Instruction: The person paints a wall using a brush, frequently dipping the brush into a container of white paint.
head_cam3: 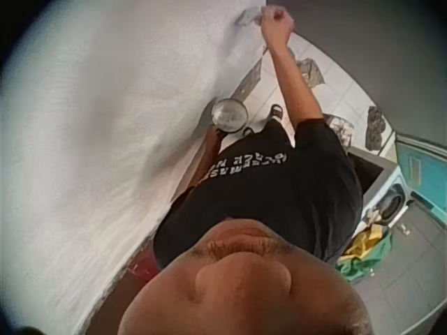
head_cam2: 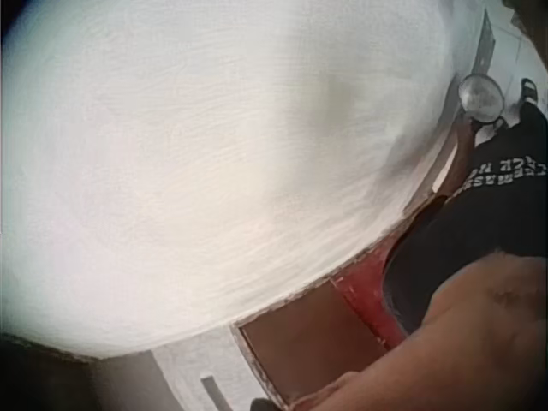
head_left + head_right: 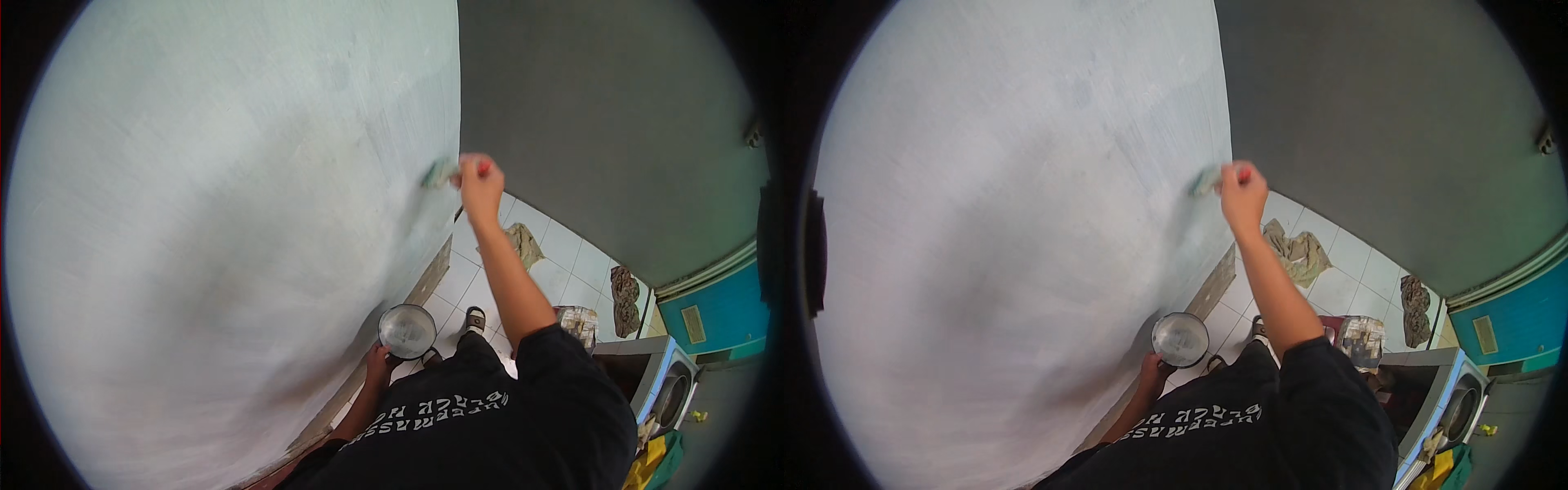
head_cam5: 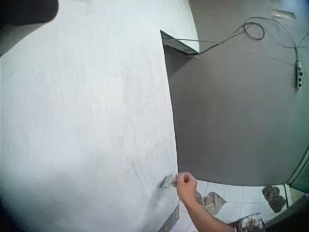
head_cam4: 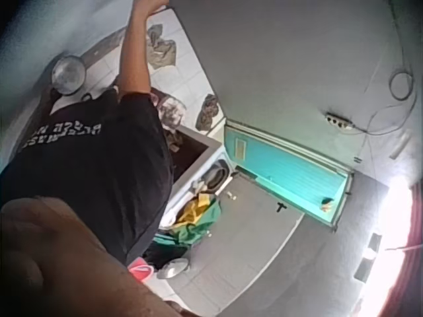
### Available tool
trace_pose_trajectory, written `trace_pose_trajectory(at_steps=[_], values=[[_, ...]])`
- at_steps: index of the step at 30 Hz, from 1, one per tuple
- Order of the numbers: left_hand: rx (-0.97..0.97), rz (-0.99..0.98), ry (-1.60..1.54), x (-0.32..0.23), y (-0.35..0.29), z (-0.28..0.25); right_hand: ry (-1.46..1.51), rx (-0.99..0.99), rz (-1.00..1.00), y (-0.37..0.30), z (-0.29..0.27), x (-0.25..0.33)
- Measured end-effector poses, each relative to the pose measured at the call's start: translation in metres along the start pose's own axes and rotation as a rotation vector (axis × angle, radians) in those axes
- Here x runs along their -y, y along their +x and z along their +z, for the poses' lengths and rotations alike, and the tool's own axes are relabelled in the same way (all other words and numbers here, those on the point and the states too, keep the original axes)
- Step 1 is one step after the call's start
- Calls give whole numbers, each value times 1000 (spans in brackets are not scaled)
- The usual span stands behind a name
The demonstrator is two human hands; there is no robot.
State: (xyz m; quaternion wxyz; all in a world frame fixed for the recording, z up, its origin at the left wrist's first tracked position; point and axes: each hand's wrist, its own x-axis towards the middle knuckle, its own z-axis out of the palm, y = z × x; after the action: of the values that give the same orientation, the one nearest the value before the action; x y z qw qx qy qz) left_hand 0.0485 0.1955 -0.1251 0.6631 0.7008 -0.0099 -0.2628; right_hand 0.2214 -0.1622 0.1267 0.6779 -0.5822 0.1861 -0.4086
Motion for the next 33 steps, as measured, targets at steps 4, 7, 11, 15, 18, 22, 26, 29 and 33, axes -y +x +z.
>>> trace_pose_trajectory(at_steps=[4,7,11,15,18,22,26,29,33], values=[[-148,-255,-555,-8,0,2,378,2,-43,19,20,117],[-113,-172,-415,7,5,3,654,38,-8,30,17,122],[-50,-27,-149,-2,4,8,893,54,112,27,7,39],[-89,12,66,-13,4,15,908,-75,355,-5,-29,-86],[-229,-352,-483,-28,7,22,854,-209,528,-33,-61,-177],[-257,-364,-470,-14,8,23,635,-386,733,-55,-90,-266],[-317,-393,-422,-5,-3,32,421,-436,782,-59,-98,-314],[-330,-400,-418,-6,1,29,263,-368,789,-47,-88,-327],[-380,-352,-483,-18,-2,31,-41,-260,607,-38,-71,-314]])
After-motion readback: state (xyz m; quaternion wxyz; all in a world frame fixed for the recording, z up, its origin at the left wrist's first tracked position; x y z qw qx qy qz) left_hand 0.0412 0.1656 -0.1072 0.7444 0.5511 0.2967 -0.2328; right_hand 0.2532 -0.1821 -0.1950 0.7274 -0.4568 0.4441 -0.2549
